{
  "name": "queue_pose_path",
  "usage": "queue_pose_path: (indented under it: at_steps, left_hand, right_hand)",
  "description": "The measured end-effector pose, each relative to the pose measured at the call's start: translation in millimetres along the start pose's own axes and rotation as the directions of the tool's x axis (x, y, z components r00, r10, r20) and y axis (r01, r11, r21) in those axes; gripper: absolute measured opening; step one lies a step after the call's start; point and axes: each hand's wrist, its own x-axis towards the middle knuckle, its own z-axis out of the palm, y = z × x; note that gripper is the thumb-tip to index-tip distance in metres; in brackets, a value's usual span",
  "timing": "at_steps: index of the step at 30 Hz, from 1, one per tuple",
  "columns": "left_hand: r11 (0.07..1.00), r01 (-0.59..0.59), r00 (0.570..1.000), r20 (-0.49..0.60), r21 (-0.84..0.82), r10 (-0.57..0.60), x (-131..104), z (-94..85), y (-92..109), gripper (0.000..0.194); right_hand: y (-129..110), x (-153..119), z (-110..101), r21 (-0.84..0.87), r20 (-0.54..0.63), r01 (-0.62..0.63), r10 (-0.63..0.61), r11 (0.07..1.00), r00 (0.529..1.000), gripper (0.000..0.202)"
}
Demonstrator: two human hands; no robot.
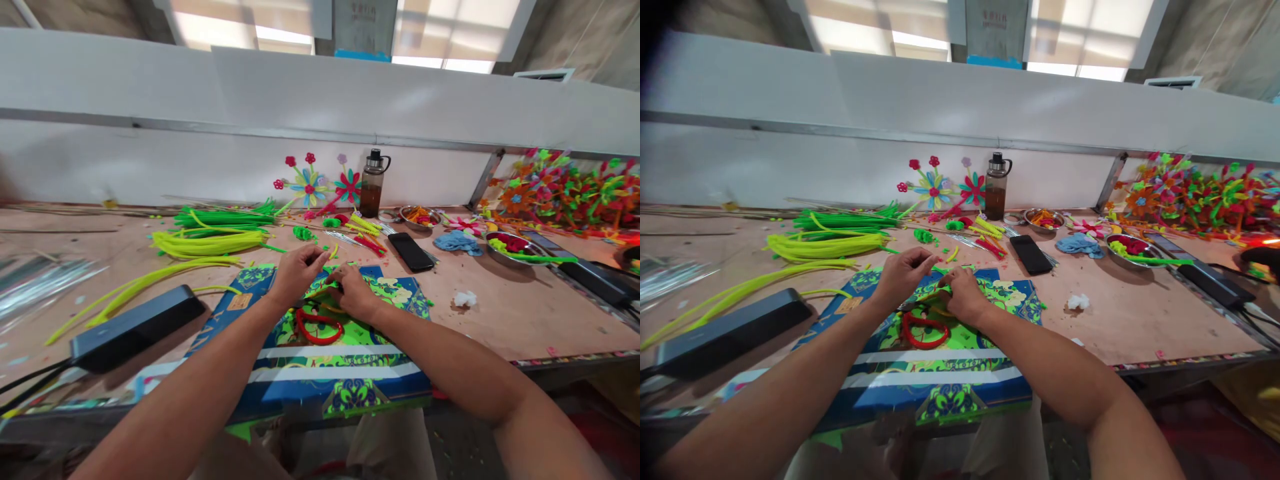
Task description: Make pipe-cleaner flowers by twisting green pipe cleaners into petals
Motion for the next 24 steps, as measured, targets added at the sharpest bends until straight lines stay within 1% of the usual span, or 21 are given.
queue_pose_path:
  at_steps: [4,10,15,19,24]
  left_hand:
    - [1.0,-0.006,1.0,0.003,0.008,0.006,0.3,0.0,0.4,0.029]
    - [1.0,-0.004,1.0,0.0,-0.002,0.004,0.1,0.8,-1.6,0.027]
    - [1.0,-0.005,1.0,0.003,-0.001,0.005,0.2,1.1,-1.3,0.026]
    - [1.0,-0.008,1.0,0.011,-0.002,0.008,0.6,0.4,0.6,0.025]
    - [1.0,-0.01,1.0,0.008,-0.009,0.01,0.1,1.1,0.5,0.026]
  right_hand:
    - [1.4,2.7,1.7,0.034,0.007,-0.008,0.008,0.999,1.0,0.003]
    - [4.9,3.4,5.1,0.05,0.006,-0.017,0.016,0.999,1.0,0.007]
    - [2.0,2.0,2.5,0.014,0.002,-0.012,0.012,1.0,1.0,0.009]
    - [3.2,2.7,2.4,-0.04,0.02,0.016,-0.016,0.999,1.0,0.011]
    - [5.9,3.3,4.5,-0.045,0.018,0.027,-0.026,0.999,1.0,0.014]
